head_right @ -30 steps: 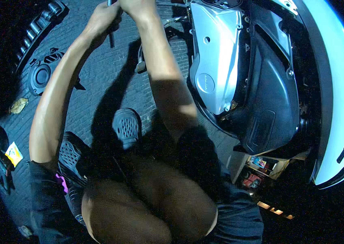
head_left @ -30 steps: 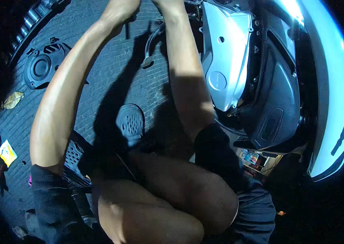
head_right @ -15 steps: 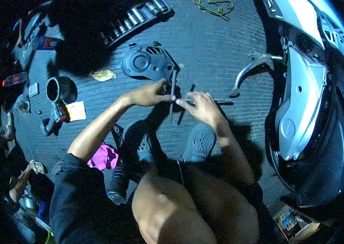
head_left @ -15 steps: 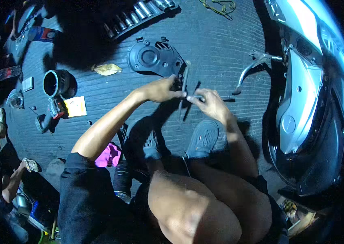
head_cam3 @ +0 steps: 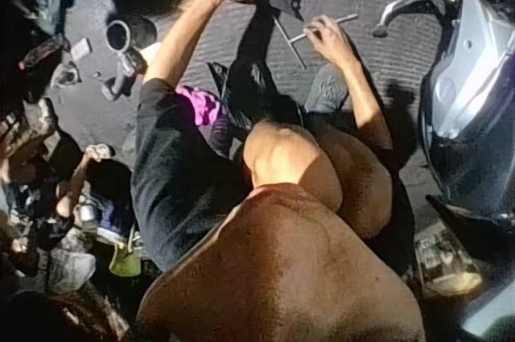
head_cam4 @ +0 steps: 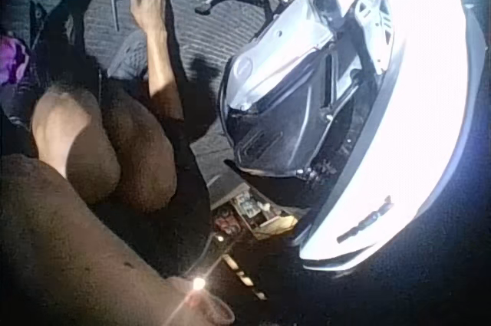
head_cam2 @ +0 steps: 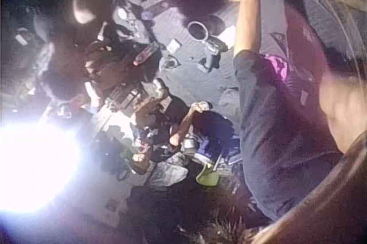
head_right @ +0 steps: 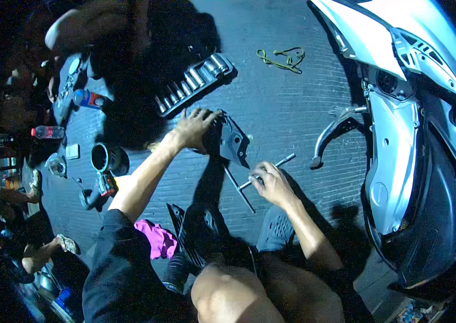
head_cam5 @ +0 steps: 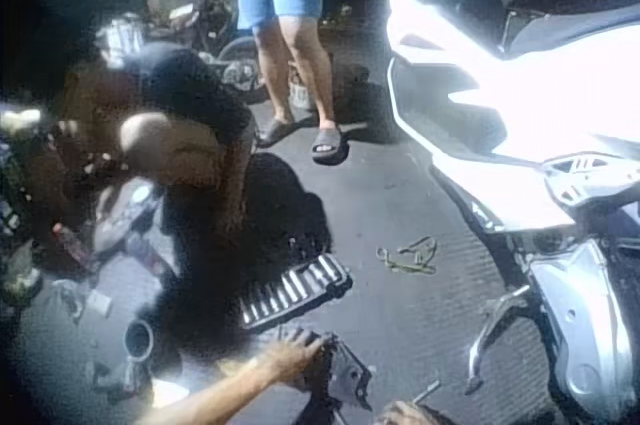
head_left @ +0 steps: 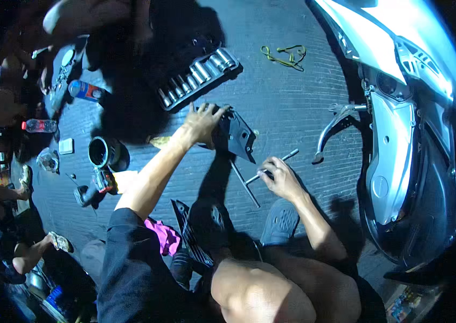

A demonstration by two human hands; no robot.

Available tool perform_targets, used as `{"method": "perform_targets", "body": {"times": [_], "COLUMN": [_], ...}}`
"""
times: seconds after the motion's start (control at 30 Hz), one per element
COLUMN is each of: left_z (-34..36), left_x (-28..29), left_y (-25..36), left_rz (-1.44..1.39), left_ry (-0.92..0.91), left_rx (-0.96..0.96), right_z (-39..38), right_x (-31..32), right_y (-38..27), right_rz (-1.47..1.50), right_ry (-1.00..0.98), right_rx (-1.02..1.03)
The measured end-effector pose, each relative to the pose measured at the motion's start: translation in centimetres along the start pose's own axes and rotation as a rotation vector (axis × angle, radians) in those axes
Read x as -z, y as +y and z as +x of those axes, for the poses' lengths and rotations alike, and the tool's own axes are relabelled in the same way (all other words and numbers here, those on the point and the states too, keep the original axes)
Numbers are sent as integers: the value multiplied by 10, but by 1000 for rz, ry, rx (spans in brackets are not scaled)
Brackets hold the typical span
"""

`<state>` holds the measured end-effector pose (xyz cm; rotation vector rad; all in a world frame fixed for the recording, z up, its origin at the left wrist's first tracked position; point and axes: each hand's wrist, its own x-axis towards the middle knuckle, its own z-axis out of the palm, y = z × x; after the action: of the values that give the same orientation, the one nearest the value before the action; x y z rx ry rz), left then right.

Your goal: Removing and inspecting the plastic cover/fairing from a motorcycle using hand tools.

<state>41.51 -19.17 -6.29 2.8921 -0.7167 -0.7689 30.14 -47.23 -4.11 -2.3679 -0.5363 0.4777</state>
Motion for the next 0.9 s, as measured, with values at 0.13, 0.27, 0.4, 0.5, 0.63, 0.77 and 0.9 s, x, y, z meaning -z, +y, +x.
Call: {"method": "perform_targets", "body": {"times": [0.13, 0.27, 0.4, 0.5, 0.63, 0.77, 0.9], "left_z": [-4, -14, -39, -38, -39, 10, 55], "left_x": [4, 7, 52, 89, 149, 191, 203], "left_y": [1, 3, 36, 66, 98, 137, 171], "left_rz": [-53, -204, -393, -251, -134, -51, -124], "left_ry": [19, 73, 249, 311, 318, 472, 363], "left_rx": [-6, 19, -70, -175, -287, -521, -559], "right_z": [-10, -10, -6, -11, -3, -28, -38], "right_x": [-2, 6, 25, 73, 115, 147, 170], "right_y": [17, 15, 10, 2, -37, -30, -9], "right_rz": [-21, 22, 646, 1228, 914, 1071, 809], "right_ry": [75, 99, 218, 194, 219, 497, 630], "right_rx": [6, -24, -308, -297, -147, -192, -90]}}
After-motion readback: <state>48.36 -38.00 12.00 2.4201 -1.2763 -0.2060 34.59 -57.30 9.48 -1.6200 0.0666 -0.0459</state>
